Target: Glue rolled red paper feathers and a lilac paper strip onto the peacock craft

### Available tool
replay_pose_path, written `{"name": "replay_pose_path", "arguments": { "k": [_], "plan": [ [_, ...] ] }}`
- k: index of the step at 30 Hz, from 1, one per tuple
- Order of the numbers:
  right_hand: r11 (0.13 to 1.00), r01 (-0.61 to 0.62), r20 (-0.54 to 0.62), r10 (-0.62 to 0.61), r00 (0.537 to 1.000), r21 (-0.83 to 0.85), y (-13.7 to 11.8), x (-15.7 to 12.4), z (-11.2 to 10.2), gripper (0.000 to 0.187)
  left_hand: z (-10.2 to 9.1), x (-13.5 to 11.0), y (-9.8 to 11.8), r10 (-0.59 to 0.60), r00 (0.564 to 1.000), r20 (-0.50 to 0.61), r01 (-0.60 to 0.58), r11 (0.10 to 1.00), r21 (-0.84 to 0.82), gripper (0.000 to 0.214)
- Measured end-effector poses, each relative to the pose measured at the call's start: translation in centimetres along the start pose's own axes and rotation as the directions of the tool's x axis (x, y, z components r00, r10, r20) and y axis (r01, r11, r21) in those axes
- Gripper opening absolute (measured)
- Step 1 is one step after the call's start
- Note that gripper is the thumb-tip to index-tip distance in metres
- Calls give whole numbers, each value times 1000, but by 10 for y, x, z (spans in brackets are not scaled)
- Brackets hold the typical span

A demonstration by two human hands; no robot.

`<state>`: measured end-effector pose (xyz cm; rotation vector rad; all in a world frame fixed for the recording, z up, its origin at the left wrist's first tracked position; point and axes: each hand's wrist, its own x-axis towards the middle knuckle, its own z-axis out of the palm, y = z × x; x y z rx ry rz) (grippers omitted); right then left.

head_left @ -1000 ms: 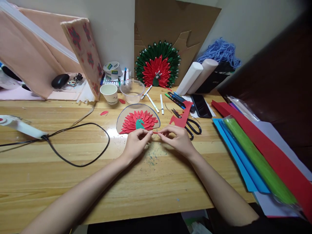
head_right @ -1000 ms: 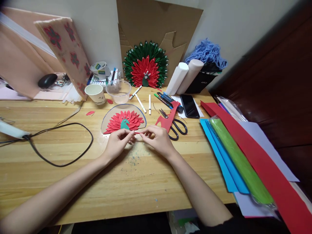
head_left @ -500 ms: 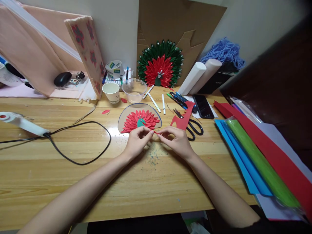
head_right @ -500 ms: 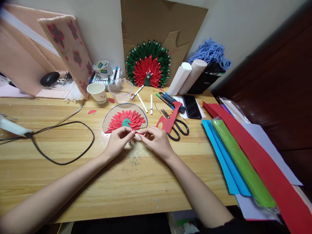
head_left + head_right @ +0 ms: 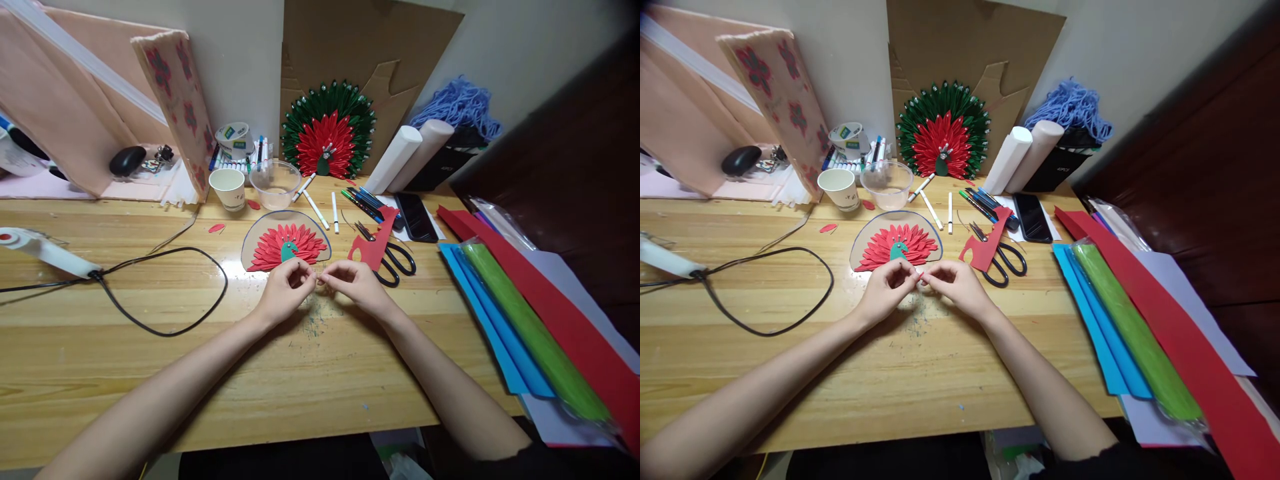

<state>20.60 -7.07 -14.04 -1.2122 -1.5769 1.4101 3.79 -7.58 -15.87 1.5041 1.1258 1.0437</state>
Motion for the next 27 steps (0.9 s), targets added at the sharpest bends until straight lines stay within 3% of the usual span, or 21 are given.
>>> {"name": "replay_pose_path", "arguments": {
  "k": [3,5,8,10,13,19,27],
  "plan": [
    [998,14,-57,-18,998,-68,4,1,-1,21,-1,-2,2,46,995,-92,-30,985,172,13],
    [984,35,-98,-53,994,-174,9,1,-2,19,0,-6,3,120,985,-128,-63,924,376,10],
    [953,64,-103,-98,990,-295,16,1,-3,15,2,-10,5,190,980,-65,-103,752,651,12],
    [944,71,-101,-109,989,-321,19,1,-3,14,3,-12,5,183,983,-23,-107,669,735,12],
    [935,81,-110,-126,986,-345,20,1,-3,13,4,-12,3,147,989,-9,-88,638,765,9],
    [919,95,-102,-144,984,-382,18,1,-4,13,2,-9,1,111,994,9,-82,672,736,11],
    [844,220,35,-233,972,-488,9,2,-6,12,1,-9,-1,156,985,72,-163,724,670,16]
  ]
}}
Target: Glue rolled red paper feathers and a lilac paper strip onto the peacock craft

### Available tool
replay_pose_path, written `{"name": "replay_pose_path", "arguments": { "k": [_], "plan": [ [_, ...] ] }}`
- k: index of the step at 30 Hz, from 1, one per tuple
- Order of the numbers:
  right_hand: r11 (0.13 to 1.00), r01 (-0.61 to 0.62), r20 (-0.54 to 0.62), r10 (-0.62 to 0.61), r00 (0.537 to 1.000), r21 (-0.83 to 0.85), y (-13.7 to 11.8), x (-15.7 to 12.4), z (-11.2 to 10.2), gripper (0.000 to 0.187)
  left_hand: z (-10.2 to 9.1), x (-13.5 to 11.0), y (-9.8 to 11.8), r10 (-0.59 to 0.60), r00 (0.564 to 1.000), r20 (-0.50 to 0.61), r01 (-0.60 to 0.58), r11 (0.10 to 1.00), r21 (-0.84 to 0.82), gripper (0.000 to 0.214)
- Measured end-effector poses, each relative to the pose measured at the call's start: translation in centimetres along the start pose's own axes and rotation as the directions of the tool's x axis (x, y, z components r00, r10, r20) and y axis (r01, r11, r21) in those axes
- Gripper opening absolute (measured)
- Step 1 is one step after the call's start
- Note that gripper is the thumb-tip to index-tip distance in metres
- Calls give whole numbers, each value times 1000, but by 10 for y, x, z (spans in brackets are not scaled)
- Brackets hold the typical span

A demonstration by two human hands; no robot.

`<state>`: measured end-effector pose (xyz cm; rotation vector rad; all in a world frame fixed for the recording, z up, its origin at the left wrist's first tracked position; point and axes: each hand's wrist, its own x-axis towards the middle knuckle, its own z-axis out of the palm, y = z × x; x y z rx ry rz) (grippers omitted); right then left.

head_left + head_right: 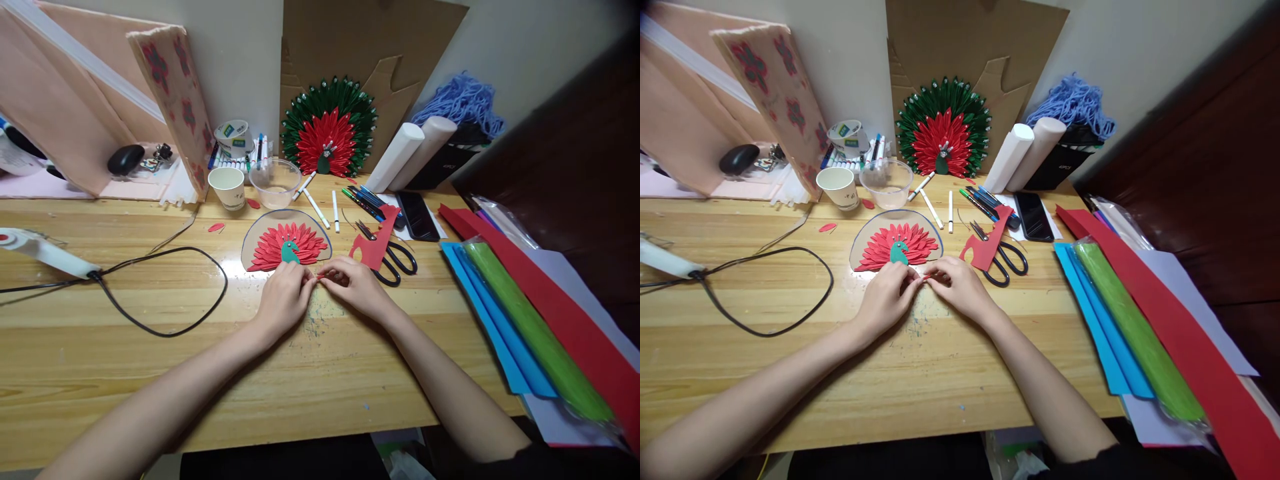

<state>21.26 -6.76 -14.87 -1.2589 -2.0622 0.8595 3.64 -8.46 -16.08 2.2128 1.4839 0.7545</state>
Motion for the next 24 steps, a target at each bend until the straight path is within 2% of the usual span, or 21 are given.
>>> {"name": "replay_pose_path", "arguments": {
  "k": [4,11,24],
  "plan": [
    [998,-59,12,59,998,0,-1,1,0,8,0,1,0,-14,1000,-5,13,998,-60,16],
    [964,-201,49,196,979,173,-7,1,-2,13,-2,2,0,32,999,9,-30,991,-127,20],
    [939,-280,82,269,960,200,-9,3,-2,17,0,2,-3,-9,1000,17,13,968,-251,13]
  ]
}}
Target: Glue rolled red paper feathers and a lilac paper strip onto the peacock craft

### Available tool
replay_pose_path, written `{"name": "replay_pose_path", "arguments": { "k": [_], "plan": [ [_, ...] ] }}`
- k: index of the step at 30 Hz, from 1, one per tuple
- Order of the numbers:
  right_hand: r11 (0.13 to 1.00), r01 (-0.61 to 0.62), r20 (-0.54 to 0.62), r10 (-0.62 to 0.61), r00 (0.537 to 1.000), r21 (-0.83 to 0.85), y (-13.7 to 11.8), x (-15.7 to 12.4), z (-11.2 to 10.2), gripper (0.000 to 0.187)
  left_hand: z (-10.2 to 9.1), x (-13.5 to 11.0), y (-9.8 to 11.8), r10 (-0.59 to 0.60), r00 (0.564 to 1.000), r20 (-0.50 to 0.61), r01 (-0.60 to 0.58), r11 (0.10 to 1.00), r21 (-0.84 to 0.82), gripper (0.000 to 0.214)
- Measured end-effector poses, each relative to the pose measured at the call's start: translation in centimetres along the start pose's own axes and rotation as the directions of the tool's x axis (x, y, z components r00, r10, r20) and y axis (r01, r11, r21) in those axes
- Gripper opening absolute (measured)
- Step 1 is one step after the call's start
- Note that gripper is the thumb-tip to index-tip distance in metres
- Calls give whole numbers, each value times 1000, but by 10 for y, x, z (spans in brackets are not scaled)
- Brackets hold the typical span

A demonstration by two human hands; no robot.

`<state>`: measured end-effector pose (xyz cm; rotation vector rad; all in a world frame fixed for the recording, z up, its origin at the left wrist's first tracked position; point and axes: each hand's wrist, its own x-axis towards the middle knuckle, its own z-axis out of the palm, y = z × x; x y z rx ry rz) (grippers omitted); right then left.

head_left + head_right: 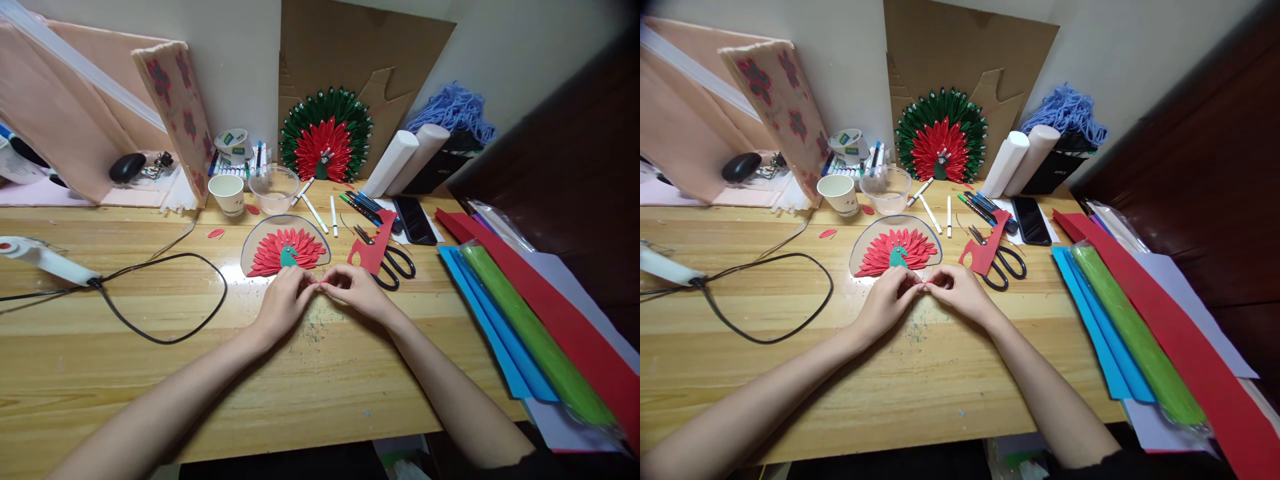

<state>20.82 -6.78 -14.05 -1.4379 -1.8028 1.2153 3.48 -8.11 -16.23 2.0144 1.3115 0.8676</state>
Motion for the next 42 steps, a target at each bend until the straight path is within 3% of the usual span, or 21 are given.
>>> {"name": "replay_pose_path", "arguments": {
  "k": [13,30,42],
  "plan": [
    [999,29,33,-29,999,17,4,0,-2,22,1,2,-1,-44,999,18,46,988,-148,11],
    [987,18,77,-31,997,162,8,2,-2,22,3,3,-2,-130,991,36,134,931,-339,17],
    [981,31,52,-42,998,193,6,2,1,24,3,3,0,-128,991,40,134,919,-370,17]
  ]
}}
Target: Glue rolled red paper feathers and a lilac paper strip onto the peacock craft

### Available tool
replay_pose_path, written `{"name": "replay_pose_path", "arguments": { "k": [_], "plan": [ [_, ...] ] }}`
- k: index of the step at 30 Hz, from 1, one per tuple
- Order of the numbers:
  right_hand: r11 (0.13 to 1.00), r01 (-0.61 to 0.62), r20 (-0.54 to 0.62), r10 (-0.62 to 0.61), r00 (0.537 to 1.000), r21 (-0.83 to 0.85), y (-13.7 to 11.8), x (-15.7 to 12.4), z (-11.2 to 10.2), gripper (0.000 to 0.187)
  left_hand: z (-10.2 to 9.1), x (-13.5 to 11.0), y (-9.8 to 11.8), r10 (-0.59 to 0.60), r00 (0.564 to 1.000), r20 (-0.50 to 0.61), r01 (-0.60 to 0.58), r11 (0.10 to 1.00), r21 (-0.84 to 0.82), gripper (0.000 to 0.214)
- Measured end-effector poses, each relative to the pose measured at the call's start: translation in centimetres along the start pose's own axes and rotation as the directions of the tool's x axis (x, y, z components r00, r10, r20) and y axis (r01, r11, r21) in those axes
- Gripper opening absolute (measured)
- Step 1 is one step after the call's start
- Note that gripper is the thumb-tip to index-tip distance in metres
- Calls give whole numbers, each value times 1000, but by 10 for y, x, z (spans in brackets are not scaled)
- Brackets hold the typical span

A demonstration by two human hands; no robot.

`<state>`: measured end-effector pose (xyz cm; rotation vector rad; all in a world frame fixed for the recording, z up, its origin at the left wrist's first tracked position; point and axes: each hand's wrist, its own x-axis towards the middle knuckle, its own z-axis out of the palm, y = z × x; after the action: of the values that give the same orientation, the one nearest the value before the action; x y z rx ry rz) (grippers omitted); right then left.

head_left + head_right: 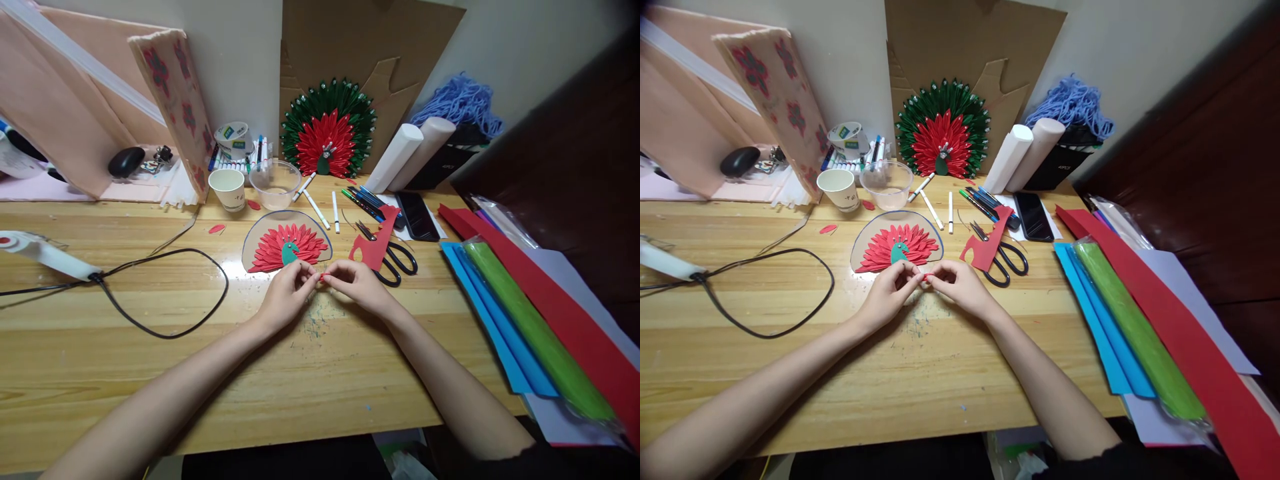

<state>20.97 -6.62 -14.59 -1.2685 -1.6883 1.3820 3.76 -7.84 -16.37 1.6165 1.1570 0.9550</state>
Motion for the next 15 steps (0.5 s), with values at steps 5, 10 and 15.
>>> {"name": "replay_pose_path", "arguments": {
  "k": [5,10,15],
  "plan": [
    [1000,-18,17,18,1000,-1,0,-1,0,24,0,0,0,-10,1000,-12,10,1000,-3,18],
    [1000,-14,7,14,1000,13,0,-1,0,24,0,0,0,-15,1000,-10,15,999,-29,18],
    [1000,-15,-21,16,1000,25,-2,-1,0,22,1,0,1,-6,1000,-13,6,998,-55,16]
  ]
}}
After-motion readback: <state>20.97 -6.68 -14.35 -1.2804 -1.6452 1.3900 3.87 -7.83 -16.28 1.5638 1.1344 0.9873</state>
